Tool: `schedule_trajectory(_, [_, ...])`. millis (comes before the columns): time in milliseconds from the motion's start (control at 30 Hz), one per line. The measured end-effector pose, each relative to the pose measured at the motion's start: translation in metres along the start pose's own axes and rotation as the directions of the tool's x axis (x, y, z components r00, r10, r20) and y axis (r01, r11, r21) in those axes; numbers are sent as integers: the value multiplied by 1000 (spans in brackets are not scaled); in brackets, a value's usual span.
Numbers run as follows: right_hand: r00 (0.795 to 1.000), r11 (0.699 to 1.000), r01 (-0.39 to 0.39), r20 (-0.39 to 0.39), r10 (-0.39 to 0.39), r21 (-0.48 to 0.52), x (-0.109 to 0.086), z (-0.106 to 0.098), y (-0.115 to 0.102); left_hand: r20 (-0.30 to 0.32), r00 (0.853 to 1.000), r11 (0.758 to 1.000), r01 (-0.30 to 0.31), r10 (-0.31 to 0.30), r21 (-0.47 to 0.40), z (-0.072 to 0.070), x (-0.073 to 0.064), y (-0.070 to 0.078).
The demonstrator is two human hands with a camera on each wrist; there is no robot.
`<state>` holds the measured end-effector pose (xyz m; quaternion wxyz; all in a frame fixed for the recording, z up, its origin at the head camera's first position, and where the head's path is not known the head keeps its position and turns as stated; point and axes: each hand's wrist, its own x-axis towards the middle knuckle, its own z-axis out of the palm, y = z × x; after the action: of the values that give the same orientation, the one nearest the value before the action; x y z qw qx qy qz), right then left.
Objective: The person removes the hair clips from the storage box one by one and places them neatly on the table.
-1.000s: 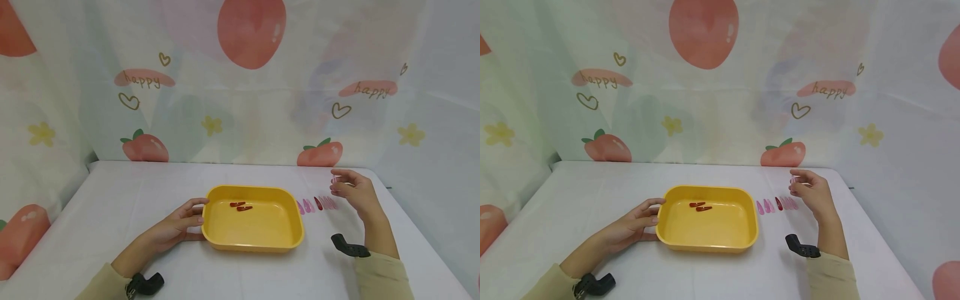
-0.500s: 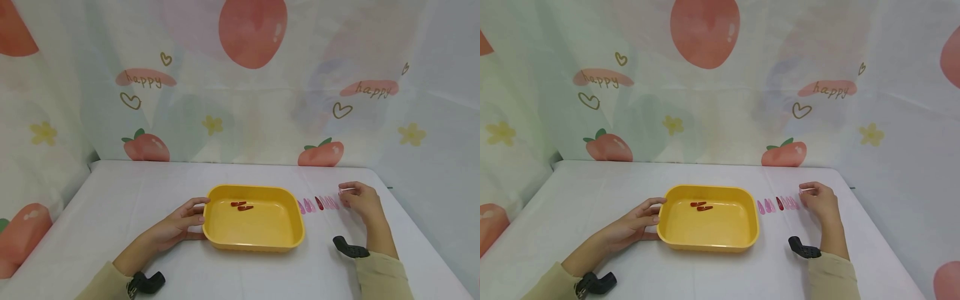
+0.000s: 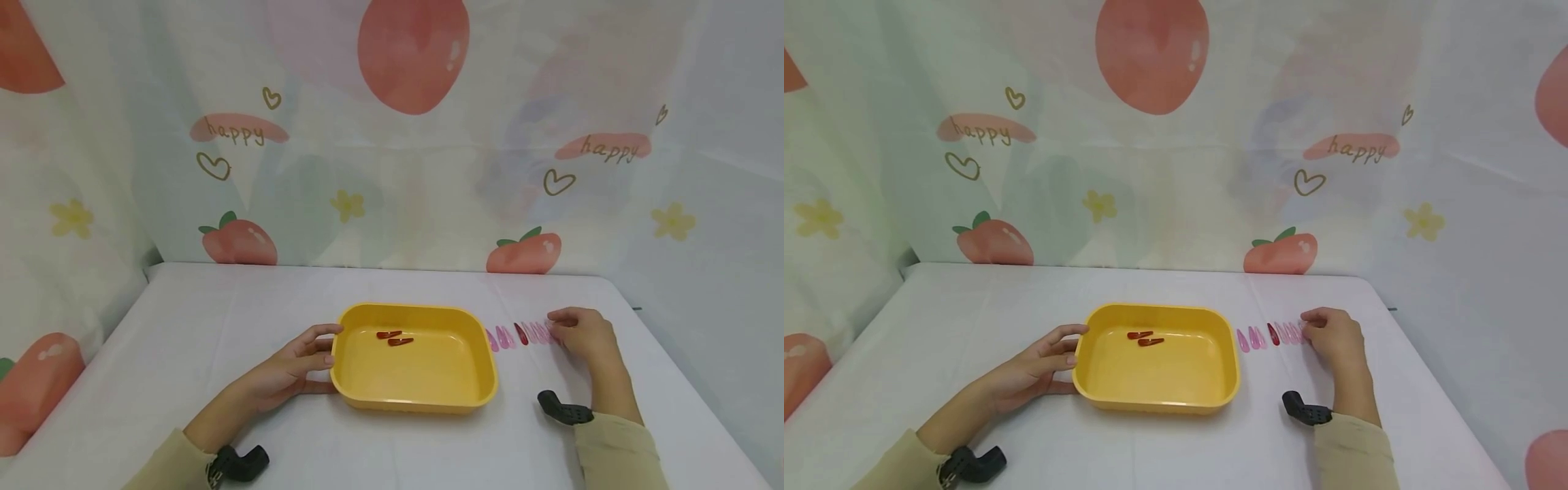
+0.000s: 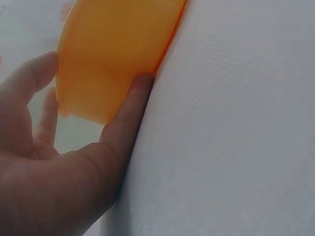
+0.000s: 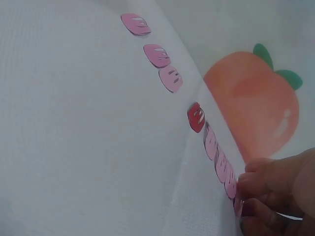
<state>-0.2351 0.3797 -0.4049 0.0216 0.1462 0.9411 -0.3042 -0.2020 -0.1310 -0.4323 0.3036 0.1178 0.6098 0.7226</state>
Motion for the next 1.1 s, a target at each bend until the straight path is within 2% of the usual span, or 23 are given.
schedule_trajectory(100, [1000, 1000, 13, -22, -13, -4, -1, 2, -5, 0, 1000, 1000, -1, 1, -1, -1, 0, 0])
schedule_trajectory(233, [995, 998, 70, -74, -70, -1, -6, 5, -20, 2, 1000, 1000, 2, -2, -3, -1, -1, 0])
schedule_trajectory(433, [969, 972, 222, -126, -212, 74, -20, 13, -60, 4, 1000, 1000, 4, -4, -2, -1, -1, 1])
schedule_trajectory(567, [932, 922, 360, -94, -349, 144, -33, 19, -87, -1, 1000, 1000, 7, -7, -3, 1, 0, 1])
schedule_trajectory(700, [895, 869, 443, -48, -444, 219, -45, 31, -112, -4, 1000, 1000, 7, -7, -2, 1, 0, 0])
schedule_trajectory(900, [865, 830, 467, 35, -500, 305, -62, 56, -140, -9, 1000, 1000, 10, -10, -3, 0, 1, -1])
schedule_trajectory(1100, [830, 797, 458, 132, -542, 394, -71, 81, -154, -11, 1000, 1000, 5, -5, -2, -2, 1, -1])
